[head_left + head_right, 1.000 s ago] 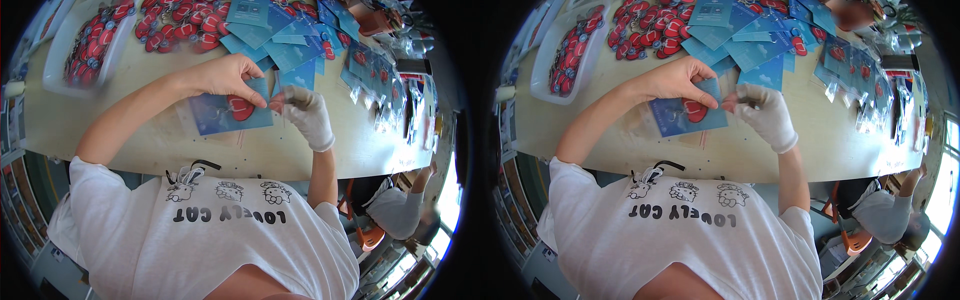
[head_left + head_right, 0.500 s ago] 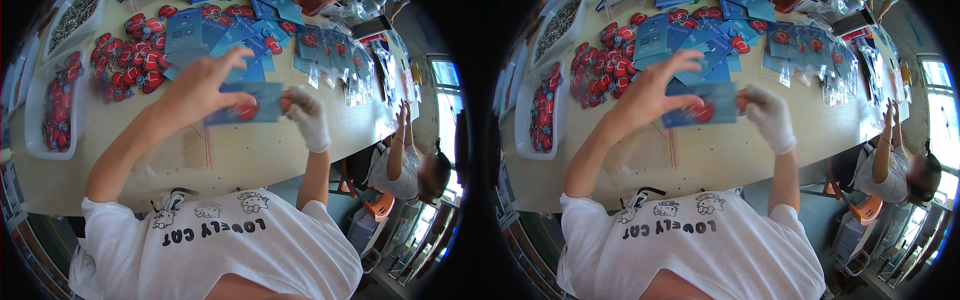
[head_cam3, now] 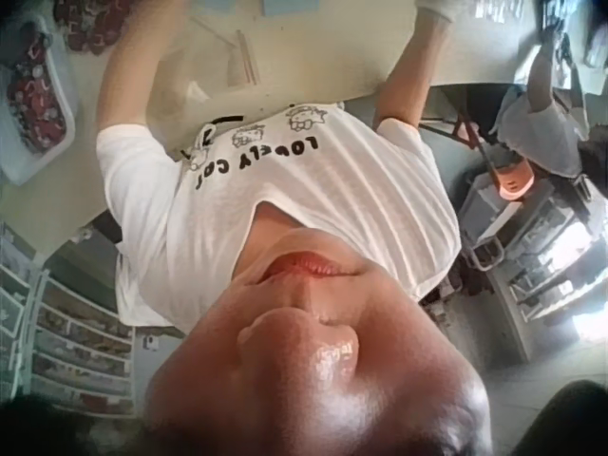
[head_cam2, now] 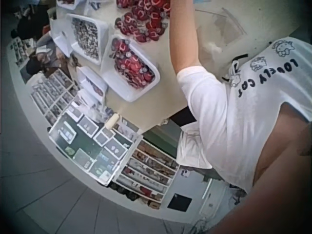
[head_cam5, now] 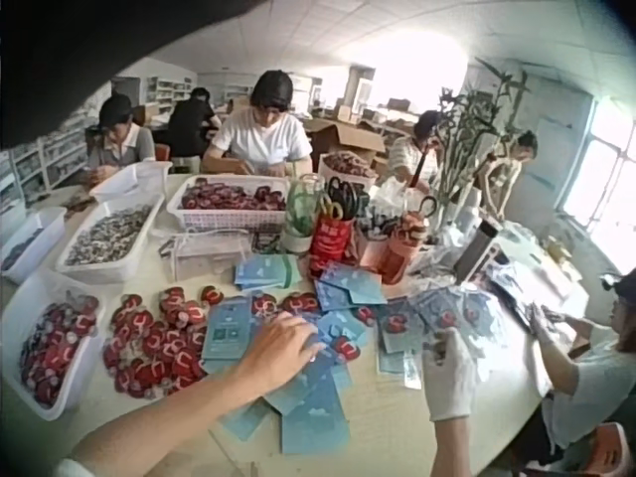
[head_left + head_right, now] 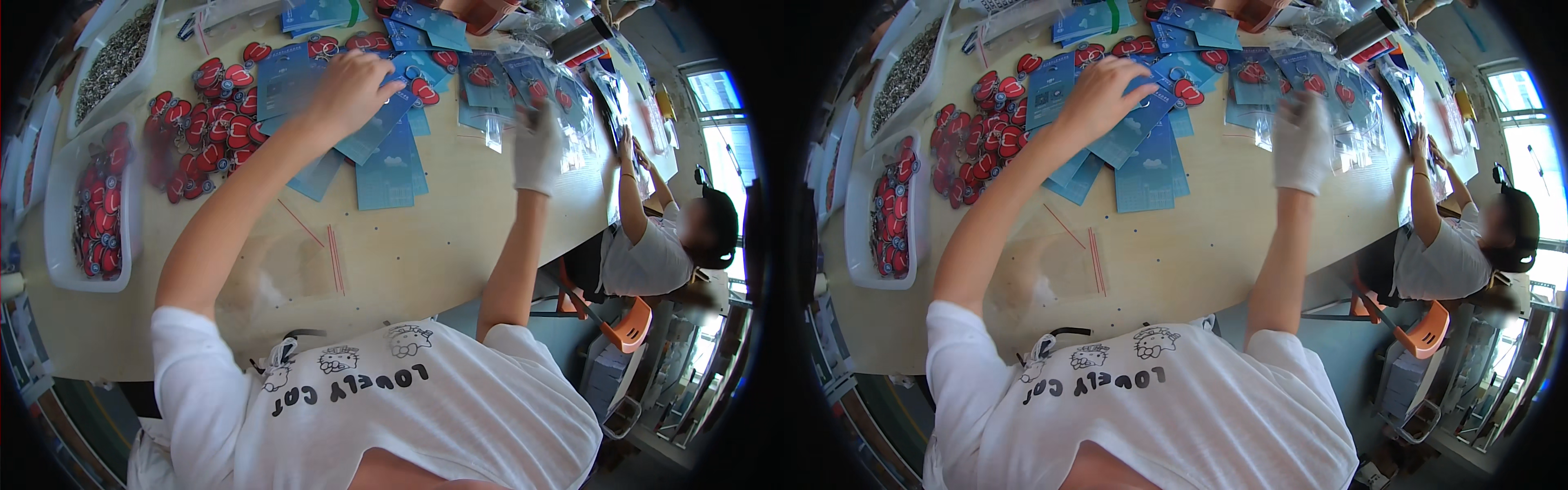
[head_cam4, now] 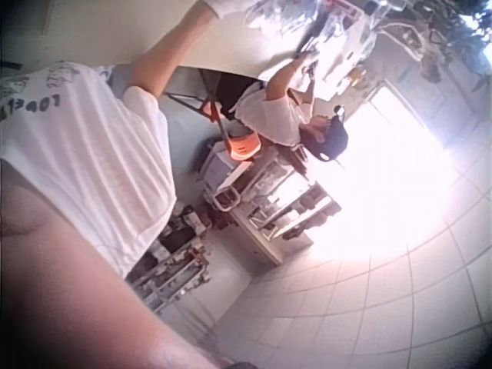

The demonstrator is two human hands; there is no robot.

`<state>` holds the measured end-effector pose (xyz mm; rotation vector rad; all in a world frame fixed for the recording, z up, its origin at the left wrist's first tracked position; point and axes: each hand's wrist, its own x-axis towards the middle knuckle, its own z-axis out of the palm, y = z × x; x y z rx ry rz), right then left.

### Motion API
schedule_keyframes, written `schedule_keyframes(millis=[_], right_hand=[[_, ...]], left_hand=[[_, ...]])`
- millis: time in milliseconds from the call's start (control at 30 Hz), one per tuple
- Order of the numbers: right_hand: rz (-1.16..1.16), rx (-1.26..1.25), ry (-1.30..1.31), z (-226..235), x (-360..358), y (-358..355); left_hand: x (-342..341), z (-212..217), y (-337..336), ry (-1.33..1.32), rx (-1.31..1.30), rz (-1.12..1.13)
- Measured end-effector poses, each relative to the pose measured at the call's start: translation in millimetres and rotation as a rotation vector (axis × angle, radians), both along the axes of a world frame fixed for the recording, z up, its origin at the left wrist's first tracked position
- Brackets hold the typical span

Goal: The person repeatedly picks up heart-shaped keychains attached to blue cards and places them into small clear plastic bags. They handle the items one by one, inserting the packaged keychains into a pile on the table.

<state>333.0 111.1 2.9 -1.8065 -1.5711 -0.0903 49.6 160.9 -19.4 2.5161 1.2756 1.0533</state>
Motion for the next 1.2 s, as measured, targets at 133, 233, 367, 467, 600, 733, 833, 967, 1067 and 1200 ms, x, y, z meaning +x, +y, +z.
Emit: schedule_keyframes(millis=[133, 233, 367, 467, 600, 733, 833, 967, 1067, 1200], right_hand=[[0.376, -0.355, -0.124, -34, -87, 33], [0.395, -0.118, -0.195, -61, -83, 34], [0.426, -0.197, -0.056, -57, -75, 32], [0.459, -0.208, 0.002, -55, -73, 30], [0.597, -0.317, 0.161, -53, -56, 31], [0.655, -0.372, 0.152, -29, -57, 24], [0.675, -0.211, 0.08, -10, -62, 14], [0.782, -0.145, 0.086, 22, -58, 6], [0.848, -0.172, 0.079, 27, -53, 7], [0.917, -0.274, 0.244, 22, -49, -3]], left_hand=[[34, -23, 58, 0.298, -0.154, 0.21], [59, -21, 77, 0.399, -0.256, 0.3], [66, -25, 91, 0.248, -0.396, 0.367], [58, -29, 93, 0.188, -0.426, 0.246], [52, -23, 91, 0.103, -0.408, 0.196], [20, -6, 100, -0.15, -0.614, -0.194], [2, 10, 99, -0.122, -0.729, -0.269], [-8, 47, 75, -0.066, -0.767, -0.353], [-13, 58, 67, -0.01, -0.765, -0.462], [-13, 66, 60, 0.014, -0.83, -0.58]])
